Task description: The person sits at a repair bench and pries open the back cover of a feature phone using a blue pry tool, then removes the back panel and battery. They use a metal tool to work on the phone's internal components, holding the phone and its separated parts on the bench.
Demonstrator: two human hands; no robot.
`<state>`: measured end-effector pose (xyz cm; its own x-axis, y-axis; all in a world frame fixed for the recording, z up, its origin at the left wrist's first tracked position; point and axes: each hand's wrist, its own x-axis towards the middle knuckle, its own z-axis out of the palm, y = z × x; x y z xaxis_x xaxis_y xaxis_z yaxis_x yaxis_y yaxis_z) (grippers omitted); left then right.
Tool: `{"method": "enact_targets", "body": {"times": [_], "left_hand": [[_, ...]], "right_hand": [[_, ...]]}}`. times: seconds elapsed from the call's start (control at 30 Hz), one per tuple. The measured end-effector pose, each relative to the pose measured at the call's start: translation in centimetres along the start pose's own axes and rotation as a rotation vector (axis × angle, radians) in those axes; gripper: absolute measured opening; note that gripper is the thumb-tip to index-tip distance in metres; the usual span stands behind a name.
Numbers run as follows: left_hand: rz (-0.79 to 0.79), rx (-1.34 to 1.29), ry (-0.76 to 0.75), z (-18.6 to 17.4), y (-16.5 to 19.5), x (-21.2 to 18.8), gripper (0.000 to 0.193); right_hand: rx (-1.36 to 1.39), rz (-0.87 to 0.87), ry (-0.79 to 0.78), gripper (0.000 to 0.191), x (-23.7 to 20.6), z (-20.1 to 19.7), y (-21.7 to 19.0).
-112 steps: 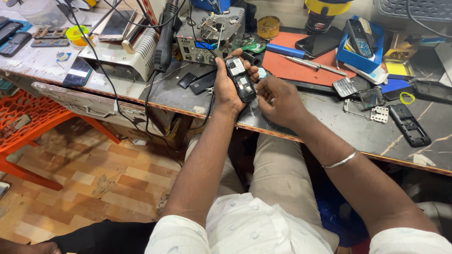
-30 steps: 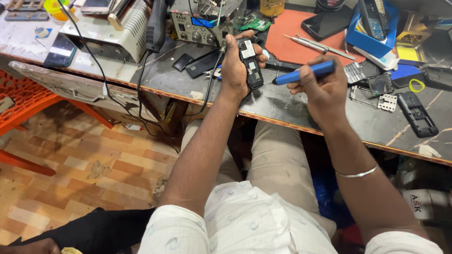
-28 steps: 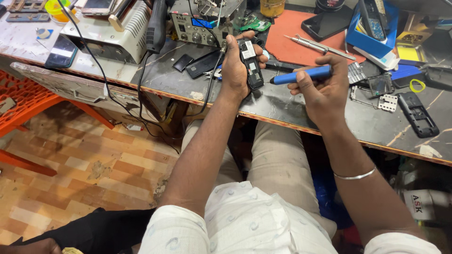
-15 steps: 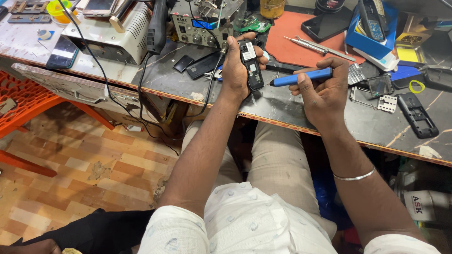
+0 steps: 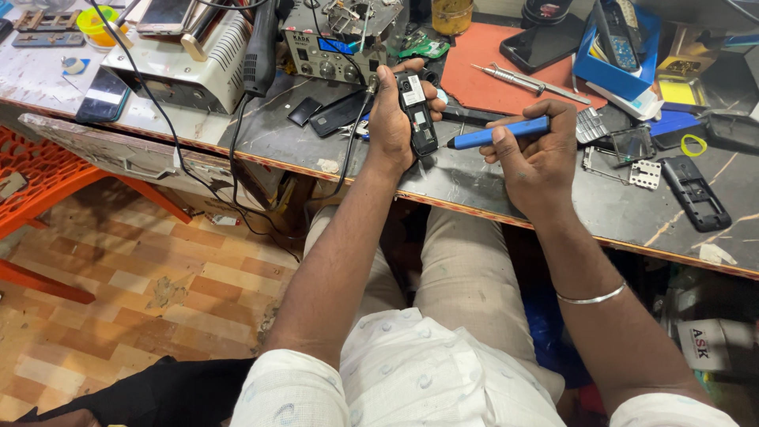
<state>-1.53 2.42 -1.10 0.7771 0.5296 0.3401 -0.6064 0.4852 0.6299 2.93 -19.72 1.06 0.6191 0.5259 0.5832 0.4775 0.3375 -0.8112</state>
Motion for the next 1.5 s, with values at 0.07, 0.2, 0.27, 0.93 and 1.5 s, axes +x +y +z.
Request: {"method": "enact_targets", "body": {"times": [0.07, 0.2, 0.27, 0.93, 1.5], "left_hand": [[0.004, 0.001, -0.003, 0.1, 0.0, -0.1, 0.074], [0.001, -0.024, -0.013, 0.1, 0.2, -0.2, 0.071], [0.003, -0.011, -0.006, 0.2, 0.2, -0.2, 0.071], [0.016, 0.036, -0.026, 0.1, -0.1, 0.2, 0.071], [-0.067, 0.323, -0.117, 1.7, -0.1, -0.7, 0.069]], "right_hand": [[-0.003, 0.008, -0.004, 0.037, 0.0, 0.0, 0.0], [-0.052, -0.042, -0.071, 0.038, 0.1, 0.3, -0.6], [-0.133, -0.03, -0.069, 0.041, 0.1, 0.4, -1.4], [-0.303, -0.003, -0.033, 0.025, 0.6, -0.8, -4.4], [-0.392, -0.041, 0.082, 0.022, 1.5, -1.1, -3.0]]}}
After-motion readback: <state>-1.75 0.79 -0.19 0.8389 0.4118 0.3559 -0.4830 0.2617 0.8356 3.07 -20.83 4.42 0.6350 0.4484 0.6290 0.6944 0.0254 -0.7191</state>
